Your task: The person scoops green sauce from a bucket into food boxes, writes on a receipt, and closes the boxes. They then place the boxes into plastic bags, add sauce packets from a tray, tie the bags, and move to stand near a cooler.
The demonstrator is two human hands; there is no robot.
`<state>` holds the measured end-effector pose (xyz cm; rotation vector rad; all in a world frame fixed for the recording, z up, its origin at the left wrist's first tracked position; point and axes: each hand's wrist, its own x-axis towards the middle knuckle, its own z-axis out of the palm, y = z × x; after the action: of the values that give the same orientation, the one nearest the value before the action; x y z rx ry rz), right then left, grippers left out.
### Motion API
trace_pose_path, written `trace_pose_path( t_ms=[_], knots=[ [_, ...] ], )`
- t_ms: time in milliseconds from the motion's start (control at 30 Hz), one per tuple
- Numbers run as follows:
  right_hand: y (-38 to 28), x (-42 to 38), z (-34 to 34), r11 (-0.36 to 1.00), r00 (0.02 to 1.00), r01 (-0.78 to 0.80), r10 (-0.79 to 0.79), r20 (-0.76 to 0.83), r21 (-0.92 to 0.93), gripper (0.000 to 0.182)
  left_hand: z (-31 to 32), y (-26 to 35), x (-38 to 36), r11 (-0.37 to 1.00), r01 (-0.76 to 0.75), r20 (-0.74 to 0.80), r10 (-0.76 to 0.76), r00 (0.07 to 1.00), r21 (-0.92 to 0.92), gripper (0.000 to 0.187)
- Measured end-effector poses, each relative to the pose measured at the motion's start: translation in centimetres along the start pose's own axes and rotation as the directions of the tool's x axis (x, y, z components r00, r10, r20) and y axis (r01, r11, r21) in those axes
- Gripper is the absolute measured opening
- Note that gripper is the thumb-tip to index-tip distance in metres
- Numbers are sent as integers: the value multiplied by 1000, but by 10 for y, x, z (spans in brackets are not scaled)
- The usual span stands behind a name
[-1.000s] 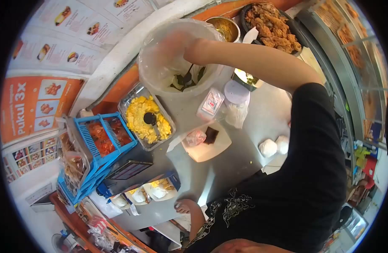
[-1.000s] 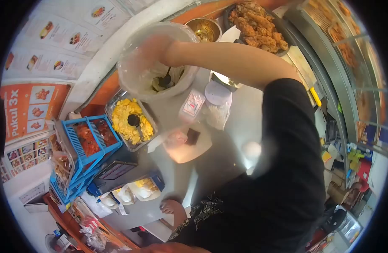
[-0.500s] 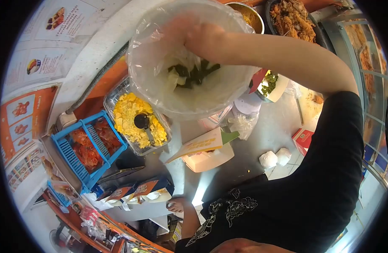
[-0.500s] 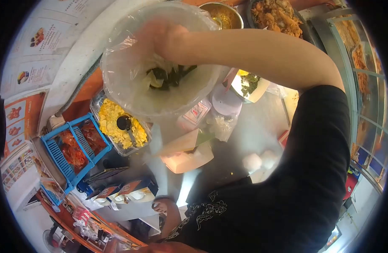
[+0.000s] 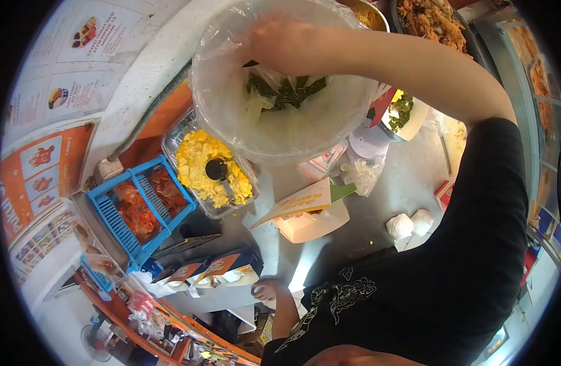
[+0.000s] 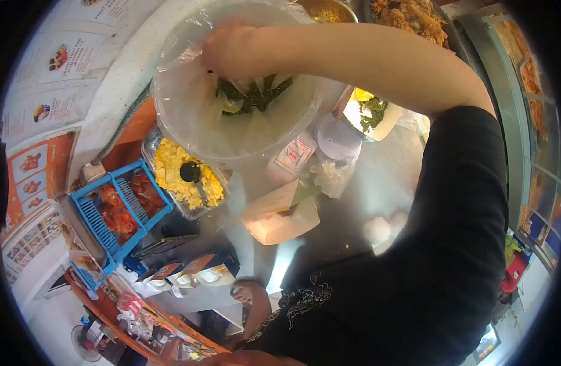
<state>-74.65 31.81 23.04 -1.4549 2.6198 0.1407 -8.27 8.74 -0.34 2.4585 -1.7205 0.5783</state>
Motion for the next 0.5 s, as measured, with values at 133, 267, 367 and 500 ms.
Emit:
trace_pose_path(
  t_ms=[133, 267, 367, 500],
  knots=[
    [9, -5, 18, 991, 965, 83, -54, -258, 104, 15, -13, -14, 13, 937, -306, 212, 269, 940, 170, 47],
    [-6, -47, -4, 986, 978, 112, -88, -188, 123, 15, -142, 14, -22, 168, -553, -72, 920, 385, -816, 25],
    [-19, -67, -37, 995, 999, 40, -40, 3, 87, 16, -270, 110, -67, -233, -459, -321, 939, 123, -857, 31],
    [-24, -60, -28, 971, 990, 24, -56, 127, 240, 17, -374, 300, -117, 65, 55, 76, 965, 250, -996, 61]
  ],
)
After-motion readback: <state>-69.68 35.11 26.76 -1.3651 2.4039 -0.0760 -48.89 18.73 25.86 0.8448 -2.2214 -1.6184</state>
